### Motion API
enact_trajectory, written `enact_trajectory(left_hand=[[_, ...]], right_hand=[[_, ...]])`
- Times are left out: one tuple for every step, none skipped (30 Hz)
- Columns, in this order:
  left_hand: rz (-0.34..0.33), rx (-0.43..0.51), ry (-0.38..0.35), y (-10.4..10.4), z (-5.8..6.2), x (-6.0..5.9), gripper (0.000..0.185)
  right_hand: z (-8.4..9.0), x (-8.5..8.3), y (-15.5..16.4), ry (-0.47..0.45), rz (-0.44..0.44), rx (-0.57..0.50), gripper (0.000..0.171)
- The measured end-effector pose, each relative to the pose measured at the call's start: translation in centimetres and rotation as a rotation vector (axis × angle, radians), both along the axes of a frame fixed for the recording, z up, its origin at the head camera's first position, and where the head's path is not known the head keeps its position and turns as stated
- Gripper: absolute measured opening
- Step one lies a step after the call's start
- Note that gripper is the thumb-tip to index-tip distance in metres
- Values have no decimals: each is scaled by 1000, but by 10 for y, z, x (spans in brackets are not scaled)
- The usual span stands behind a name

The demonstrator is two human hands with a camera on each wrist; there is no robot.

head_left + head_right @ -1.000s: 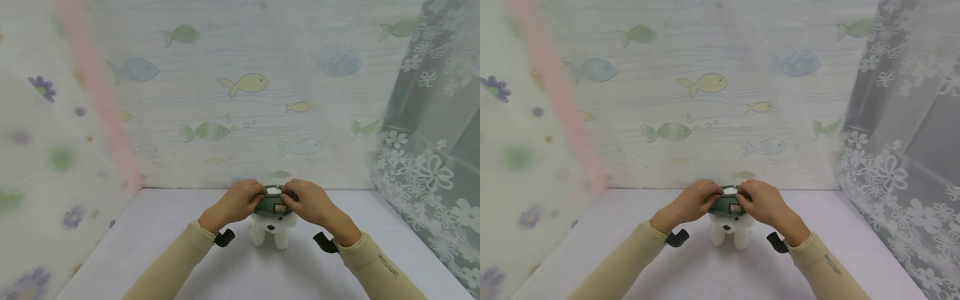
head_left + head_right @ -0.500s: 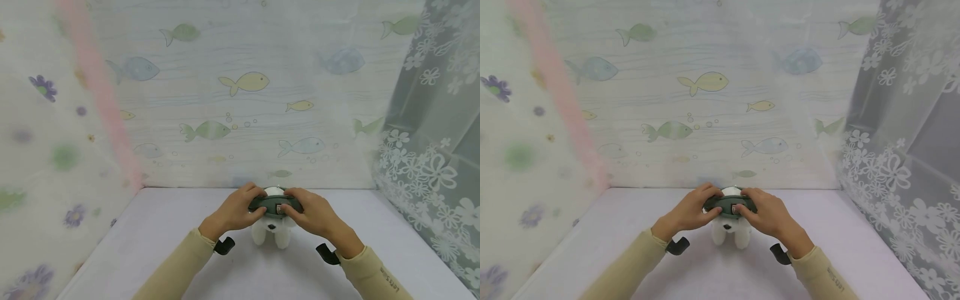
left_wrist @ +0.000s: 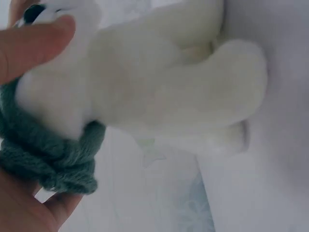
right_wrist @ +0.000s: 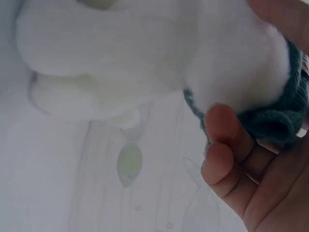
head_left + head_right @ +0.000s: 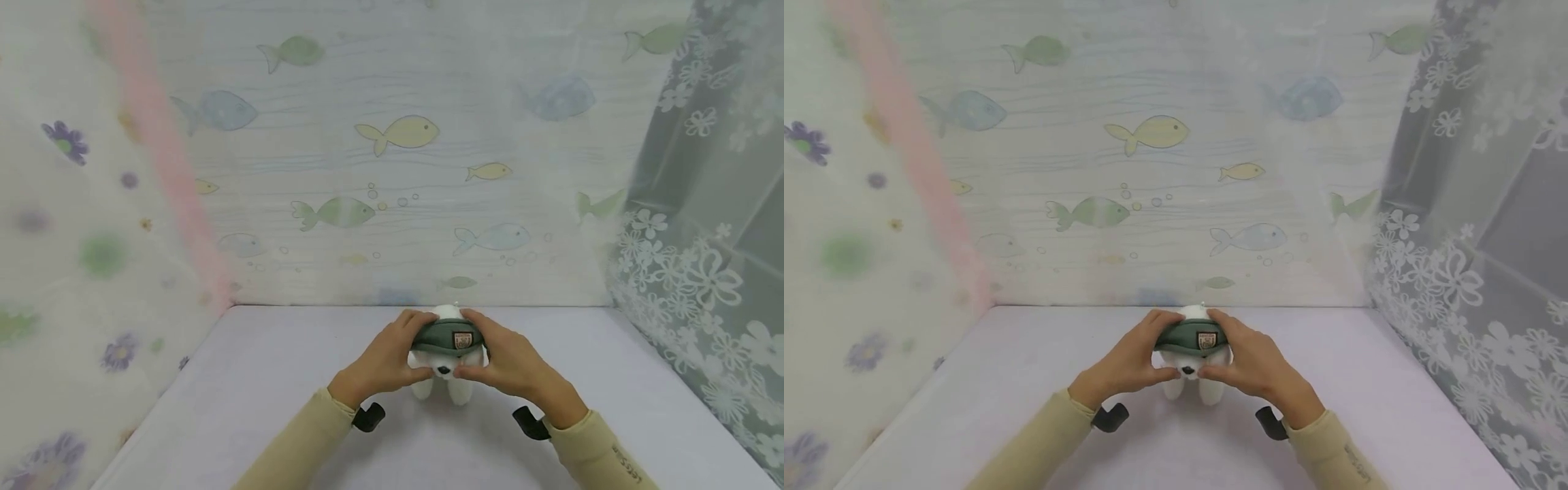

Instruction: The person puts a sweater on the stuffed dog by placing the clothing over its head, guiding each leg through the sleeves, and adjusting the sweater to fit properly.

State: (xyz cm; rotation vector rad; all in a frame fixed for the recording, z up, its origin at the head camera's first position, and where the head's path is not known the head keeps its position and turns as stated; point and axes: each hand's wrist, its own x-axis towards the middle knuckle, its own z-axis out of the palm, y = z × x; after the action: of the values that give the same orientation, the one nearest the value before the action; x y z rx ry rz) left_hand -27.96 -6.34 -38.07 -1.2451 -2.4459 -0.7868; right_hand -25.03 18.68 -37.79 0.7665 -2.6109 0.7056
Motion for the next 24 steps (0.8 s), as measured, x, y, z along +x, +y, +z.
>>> enact_trajectory(left_hand=[[7,6,3,1,-2,0,83],[16,12,4,2,-4,0,83],[22,18,4,3,-5,0,83],[26,27,4,3,-6,0,83],[28,36,3,4,-7,0,83],[30,46,4,4,-7,0,83],[31,55,9,4,-8,0,82],[30,63,18,4,-8,0,82],[26,70,30,4,-8,0,81],[23,75,44,3,-9,0,81],[20,79,57,2,-10,0,80],[17,83,71,2,-10,0,79],[16,90,86,1,-11,0,78],[17,98,100,0,-12,1,77],[19,110,111,-1,-12,1,76],[27,122,122,-3,-13,1,74],[37,133,130,-4,-14,2,73],[47,148,136,-5,-14,2,72],[60,162,139,-8,-15,3,70],[75,171,139,-10,-16,3,69],[87,181,139,-12,-17,4,68],[99,187,136,-15,-18,4,67],[105,196,132,-17,-19,4,67],[108,206,129,-19,-19,4,66]], right_hand=[[-2,-1,-1,-2,7,-10,94],[-4,-1,-2,-1,15,-23,94],[-6,-1,-3,-1,23,-38,94],[-7,-1,-4,1,30,-52,94],[-8,-1,-4,0,35,-64,93],[-8,-1,-5,5,41,-75,93],[-9,-2,-6,11,48,-84,93],[-9,-2,-6,18,56,-93,93],[-9,-3,-7,26,66,-100,92],[-9,-4,-7,33,78,-107,91],[-9,-4,-8,41,91,-111,91],[-9,-5,-8,48,105,-119,90],[-9,-6,-9,54,116,-126,90],[-9,-8,-10,59,127,-135,89],[-9,-9,-11,61,137,-143,89],[-10,-10,-13,59,145,-151,88],[-11,-12,-14,53,154,-160,88],[-11,-14,-16,45,162,-168,87],[-12,-16,-19,34,171,-175,87],[-12,-17,-22,22,180,-185,86],[-13,-19,-25,12,190,-193,86],[-13,-20,-27,5,197,-197,85],[-14,-21,-29,4,202,-203,84],[-14,-22,-32,10,208,-209,84]])
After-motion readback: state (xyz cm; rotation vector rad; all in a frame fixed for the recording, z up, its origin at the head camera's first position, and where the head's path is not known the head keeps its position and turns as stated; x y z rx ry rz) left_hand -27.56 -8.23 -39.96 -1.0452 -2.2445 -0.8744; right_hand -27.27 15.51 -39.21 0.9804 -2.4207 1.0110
